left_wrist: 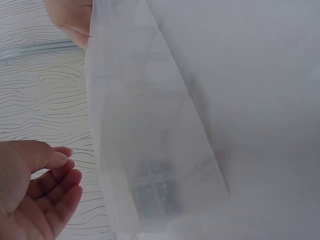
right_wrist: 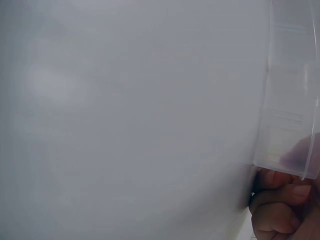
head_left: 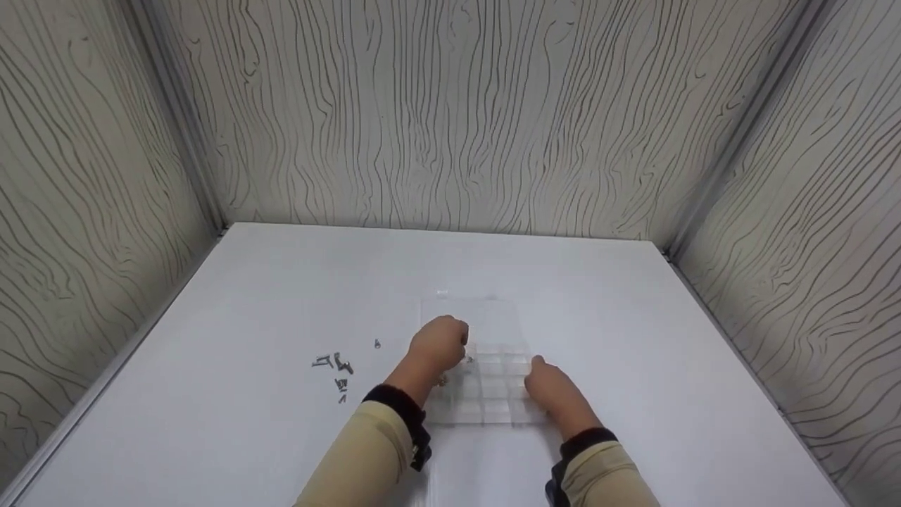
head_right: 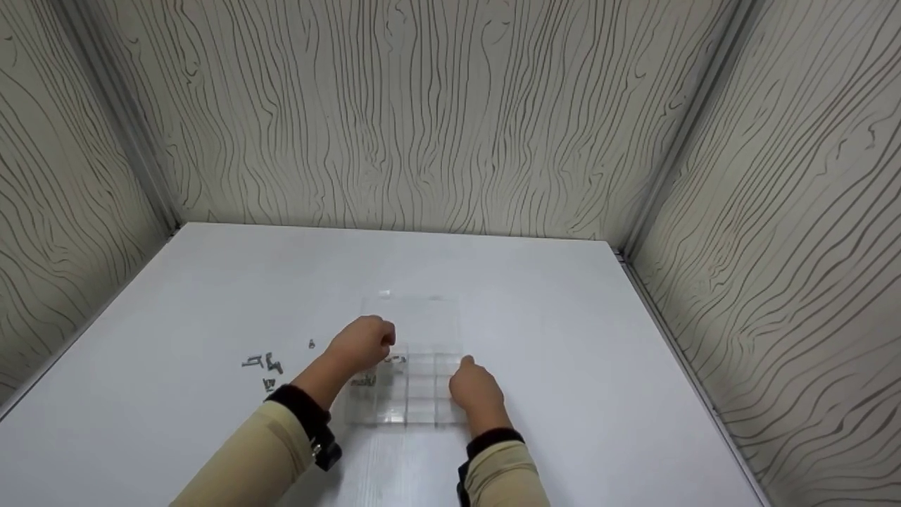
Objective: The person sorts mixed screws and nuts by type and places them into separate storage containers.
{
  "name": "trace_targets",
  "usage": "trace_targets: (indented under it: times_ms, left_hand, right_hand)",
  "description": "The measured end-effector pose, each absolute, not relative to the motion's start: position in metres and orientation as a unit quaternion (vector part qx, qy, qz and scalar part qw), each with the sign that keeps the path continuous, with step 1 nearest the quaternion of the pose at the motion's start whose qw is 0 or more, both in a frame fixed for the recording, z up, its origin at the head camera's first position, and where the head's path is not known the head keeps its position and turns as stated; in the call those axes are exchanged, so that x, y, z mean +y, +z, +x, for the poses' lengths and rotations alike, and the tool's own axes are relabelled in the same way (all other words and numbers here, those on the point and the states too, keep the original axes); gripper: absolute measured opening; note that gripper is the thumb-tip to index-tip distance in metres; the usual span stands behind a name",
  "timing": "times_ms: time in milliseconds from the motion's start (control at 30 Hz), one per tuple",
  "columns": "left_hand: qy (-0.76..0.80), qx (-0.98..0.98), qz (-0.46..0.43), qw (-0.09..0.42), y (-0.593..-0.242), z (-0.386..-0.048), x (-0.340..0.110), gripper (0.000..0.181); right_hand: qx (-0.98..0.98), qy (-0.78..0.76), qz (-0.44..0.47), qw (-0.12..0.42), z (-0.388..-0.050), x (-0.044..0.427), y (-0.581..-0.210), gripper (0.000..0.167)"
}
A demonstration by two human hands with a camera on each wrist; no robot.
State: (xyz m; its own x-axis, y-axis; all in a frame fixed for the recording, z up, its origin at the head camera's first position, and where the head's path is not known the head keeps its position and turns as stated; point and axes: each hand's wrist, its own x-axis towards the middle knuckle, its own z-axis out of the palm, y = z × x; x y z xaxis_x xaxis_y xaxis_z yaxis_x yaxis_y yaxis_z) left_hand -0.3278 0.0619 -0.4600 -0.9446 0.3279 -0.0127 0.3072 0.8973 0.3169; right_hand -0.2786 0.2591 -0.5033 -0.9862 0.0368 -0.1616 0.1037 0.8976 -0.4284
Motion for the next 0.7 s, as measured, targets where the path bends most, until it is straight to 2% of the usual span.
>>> trace_targets:
  times_ms: [333,567,700]
  left_hand:
    - [0.14,0.979,0.136,0.051,-0.435,-0.324,0.023,0.016]
    - [0.118,0.982,0.113,0.098,-0.432,-0.319,-0.009,0.009]
    - [0.08,0.984,0.111,0.117,-0.437,-0.312,-0.025,0.011]
  right_hand:
    - [0.966,-0.237,0.054,0.087,-0.279,0.259,-0.503,0.046]
    - [0.966,-0.231,0.057,0.097,-0.281,0.258,-0.505,0.048]
    - [0.966,-0.234,0.054,0.094,-0.281,0.259,-0.506,0.046]
